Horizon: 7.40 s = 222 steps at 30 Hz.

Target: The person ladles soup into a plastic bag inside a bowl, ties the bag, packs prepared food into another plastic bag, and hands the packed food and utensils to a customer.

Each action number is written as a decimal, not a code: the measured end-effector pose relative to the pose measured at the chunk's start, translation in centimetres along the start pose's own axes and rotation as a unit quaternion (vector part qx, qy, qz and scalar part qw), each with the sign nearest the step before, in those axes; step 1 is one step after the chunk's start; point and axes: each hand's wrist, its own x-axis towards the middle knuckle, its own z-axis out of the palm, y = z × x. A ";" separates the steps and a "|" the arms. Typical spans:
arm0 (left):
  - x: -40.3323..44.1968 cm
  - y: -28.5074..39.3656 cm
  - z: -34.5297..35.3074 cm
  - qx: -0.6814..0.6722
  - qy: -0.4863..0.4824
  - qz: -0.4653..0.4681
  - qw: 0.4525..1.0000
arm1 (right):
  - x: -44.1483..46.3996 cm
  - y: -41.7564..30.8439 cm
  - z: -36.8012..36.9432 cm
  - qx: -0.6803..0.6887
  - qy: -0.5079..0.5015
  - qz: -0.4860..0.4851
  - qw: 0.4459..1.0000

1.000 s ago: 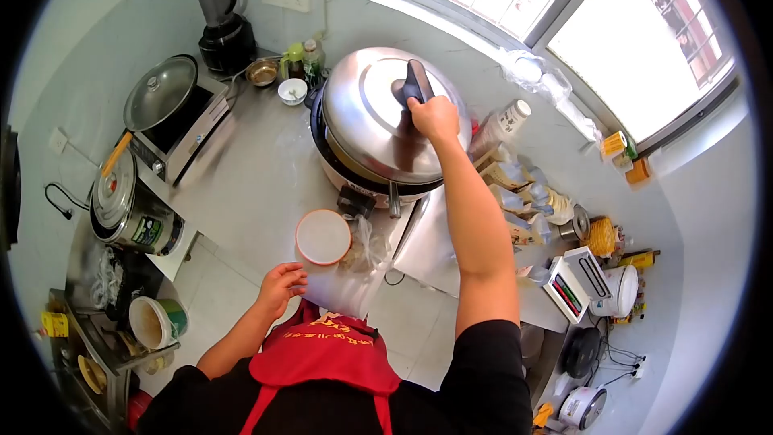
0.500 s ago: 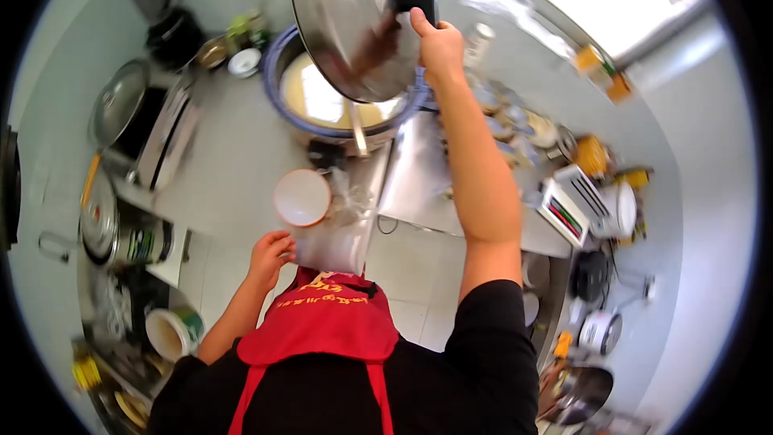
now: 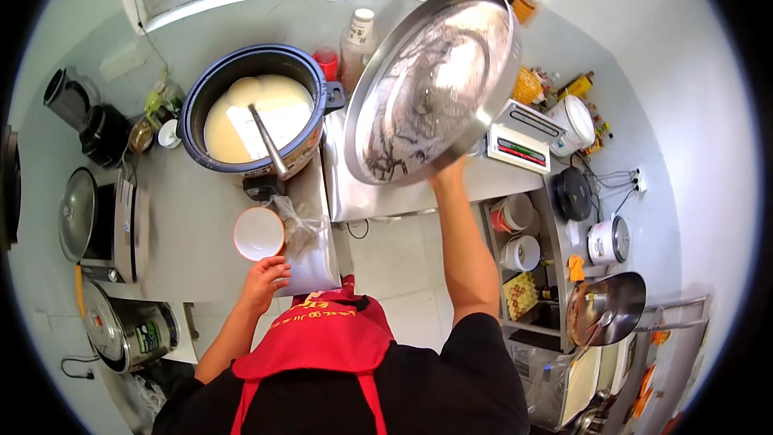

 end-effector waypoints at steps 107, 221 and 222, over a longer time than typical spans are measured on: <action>8.6 4.6 -35.9 -0.362 0.125 0.206 0.900 | -61.1 10.9 -16.5 -0.493 0.334 0.427 0.681; -140.9 -173.2 68.6 0.684 -0.729 0.015 0.021 | -250.2 -44.1 -88.1 0.130 0.940 0.316 -0.001; -140.7 -173.4 69.3 0.690 -0.722 0.025 0.042 | -250.3 -46.6 -87.9 0.174 0.951 0.256 0.003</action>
